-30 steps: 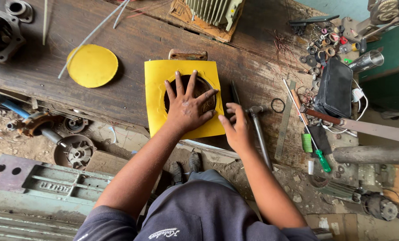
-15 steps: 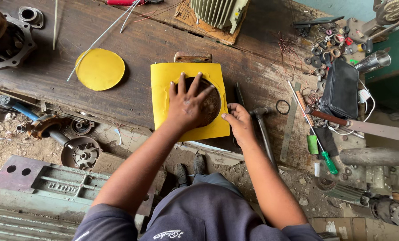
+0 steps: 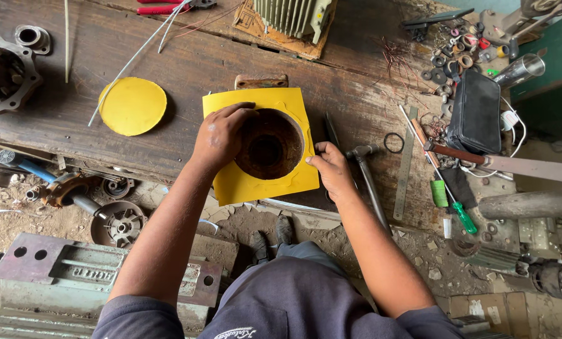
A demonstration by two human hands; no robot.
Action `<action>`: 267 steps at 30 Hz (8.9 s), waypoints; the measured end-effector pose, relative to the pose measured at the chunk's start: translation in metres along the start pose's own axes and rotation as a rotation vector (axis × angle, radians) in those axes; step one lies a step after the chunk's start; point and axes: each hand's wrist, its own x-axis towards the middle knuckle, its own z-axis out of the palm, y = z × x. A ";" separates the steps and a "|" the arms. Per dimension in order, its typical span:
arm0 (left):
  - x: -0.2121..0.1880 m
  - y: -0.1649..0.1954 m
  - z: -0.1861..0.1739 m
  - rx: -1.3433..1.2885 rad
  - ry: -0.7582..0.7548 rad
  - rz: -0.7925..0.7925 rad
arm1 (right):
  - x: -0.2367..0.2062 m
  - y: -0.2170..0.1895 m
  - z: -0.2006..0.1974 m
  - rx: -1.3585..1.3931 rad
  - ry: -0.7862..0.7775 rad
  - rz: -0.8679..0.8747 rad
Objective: The person hammers a yellow gasket material around the circular opening of a metal housing to shape it, then uses scissors to trim the excess material around the edge. The shaped gasket remains on the housing at the end.
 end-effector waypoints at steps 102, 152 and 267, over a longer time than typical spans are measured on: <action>0.012 0.061 -0.009 0.640 -0.630 -0.078 | 0.080 -0.037 0.058 -0.366 -0.369 -0.287; -0.010 0.069 0.031 0.283 -0.354 -0.031 | -0.081 -0.014 -0.107 -0.110 0.089 0.065; -0.007 0.075 0.029 0.297 -0.429 -0.062 | -0.088 0.014 -0.012 -0.186 0.217 -0.289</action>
